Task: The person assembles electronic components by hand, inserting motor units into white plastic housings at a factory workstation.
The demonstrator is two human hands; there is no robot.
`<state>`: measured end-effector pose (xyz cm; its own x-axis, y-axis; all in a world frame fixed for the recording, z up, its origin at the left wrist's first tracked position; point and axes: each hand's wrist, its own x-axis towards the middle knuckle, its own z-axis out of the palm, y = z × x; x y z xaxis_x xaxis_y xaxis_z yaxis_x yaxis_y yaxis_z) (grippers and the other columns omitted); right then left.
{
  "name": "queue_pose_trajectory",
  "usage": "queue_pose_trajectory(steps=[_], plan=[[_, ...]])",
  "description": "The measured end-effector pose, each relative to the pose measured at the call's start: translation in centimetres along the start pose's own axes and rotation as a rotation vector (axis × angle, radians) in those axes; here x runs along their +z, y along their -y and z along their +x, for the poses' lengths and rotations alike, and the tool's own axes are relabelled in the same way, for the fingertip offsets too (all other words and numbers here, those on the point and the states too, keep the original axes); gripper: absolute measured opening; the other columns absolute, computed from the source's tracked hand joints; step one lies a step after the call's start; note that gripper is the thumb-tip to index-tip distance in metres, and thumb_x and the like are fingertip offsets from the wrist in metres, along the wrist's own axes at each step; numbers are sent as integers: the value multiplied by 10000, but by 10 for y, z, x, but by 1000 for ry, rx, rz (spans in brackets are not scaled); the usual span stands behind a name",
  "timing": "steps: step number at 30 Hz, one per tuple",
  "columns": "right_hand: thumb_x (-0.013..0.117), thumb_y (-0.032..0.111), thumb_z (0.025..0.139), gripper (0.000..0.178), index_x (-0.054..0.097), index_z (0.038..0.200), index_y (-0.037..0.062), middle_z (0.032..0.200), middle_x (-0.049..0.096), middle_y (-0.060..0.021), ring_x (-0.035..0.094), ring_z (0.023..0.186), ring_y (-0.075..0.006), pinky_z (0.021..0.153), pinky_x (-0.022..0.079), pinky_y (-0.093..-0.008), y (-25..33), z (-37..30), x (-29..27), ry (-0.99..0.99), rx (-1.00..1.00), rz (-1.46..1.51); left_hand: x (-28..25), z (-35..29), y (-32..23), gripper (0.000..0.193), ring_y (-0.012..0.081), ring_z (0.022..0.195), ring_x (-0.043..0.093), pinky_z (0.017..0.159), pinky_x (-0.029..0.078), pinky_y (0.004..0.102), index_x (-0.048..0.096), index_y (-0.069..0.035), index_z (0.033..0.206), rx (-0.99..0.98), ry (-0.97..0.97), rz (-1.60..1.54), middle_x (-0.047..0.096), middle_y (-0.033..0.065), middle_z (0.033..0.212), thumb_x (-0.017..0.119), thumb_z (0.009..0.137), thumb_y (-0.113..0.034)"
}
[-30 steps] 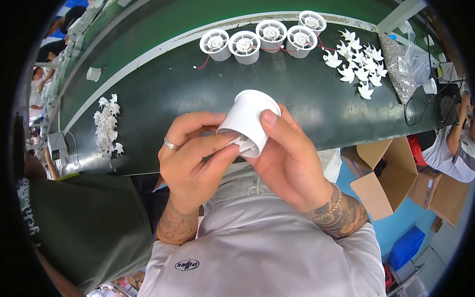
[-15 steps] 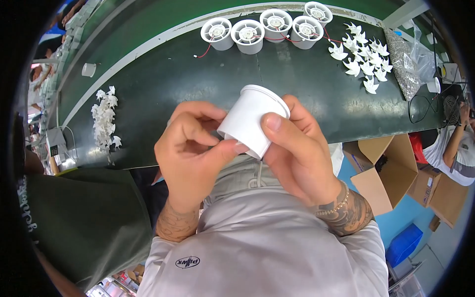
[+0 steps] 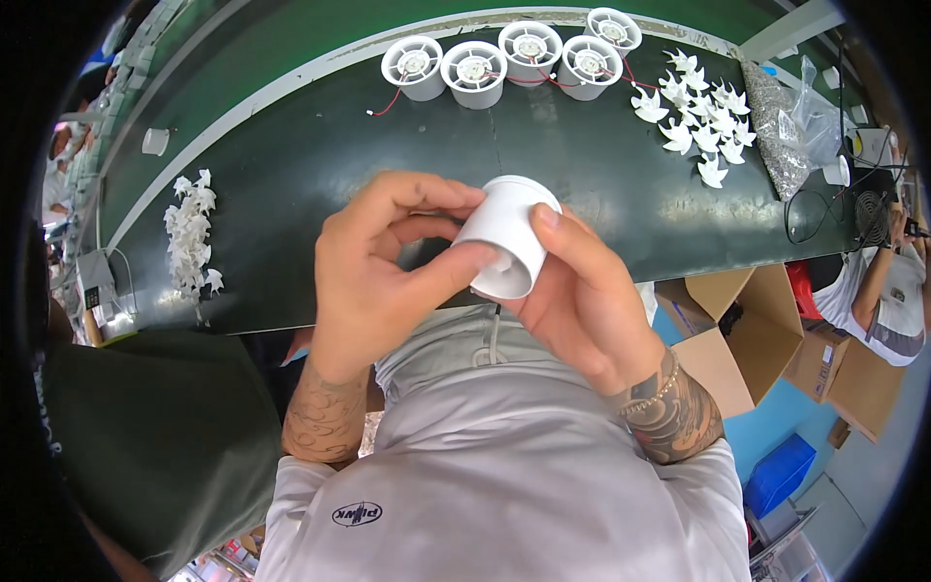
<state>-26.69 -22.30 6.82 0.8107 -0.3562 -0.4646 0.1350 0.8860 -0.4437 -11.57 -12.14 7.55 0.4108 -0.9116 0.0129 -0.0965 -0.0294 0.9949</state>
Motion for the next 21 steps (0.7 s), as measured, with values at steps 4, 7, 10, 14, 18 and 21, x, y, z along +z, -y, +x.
queue_pose_trajectory(steps=[4,7,10,14,18,21], plan=[[546,371,977,507,460,1344,32,1293,561,-148,579,1173,-258,991,493,-415,1,-2,-13,33,55,62,15,6,-1,541,160,1031,610,843,536,296,564,24,1218,153,57,264,625,110,1133,787,726,43],[558,339,977,481,472,1339,36,1268,588,-128,596,1150,-243,988,494,-410,5,-7,-27,-26,-15,27,13,8,8,578,149,971,611,835,532,287,563,24,1238,42,-9,65,628,112,1131,795,710,59],[617,192,949,331,552,1240,48,1195,626,-69,609,1100,-189,959,495,-383,6,-15,-44,-38,-36,28,21,0,16,590,146,940,625,863,531,290,566,13,1249,-10,-125,-107,653,121,1101,826,719,28],[695,89,877,197,583,1033,45,967,614,-16,593,780,-95,698,509,-282,51,-42,-109,-632,-880,-757,13,-16,42,475,171,946,642,869,524,292,565,44,1240,-30,-234,-48,653,140,1074,692,785,101],[774,212,814,328,604,985,-9,811,598,-42,566,739,-103,649,468,-266,169,-105,-219,-1396,-1183,-1356,-30,-22,86,317,139,962,600,865,497,261,561,32,1237,-90,-382,105,627,99,1082,601,924,11],[769,262,809,344,627,972,-5,858,654,-148,630,788,-210,719,491,-322,241,-133,-298,-1644,-1190,-1599,-45,-25,93,295,135,950,599,865,495,257,571,38,1223,-108,-443,209,632,91,1070,601,932,-5]])
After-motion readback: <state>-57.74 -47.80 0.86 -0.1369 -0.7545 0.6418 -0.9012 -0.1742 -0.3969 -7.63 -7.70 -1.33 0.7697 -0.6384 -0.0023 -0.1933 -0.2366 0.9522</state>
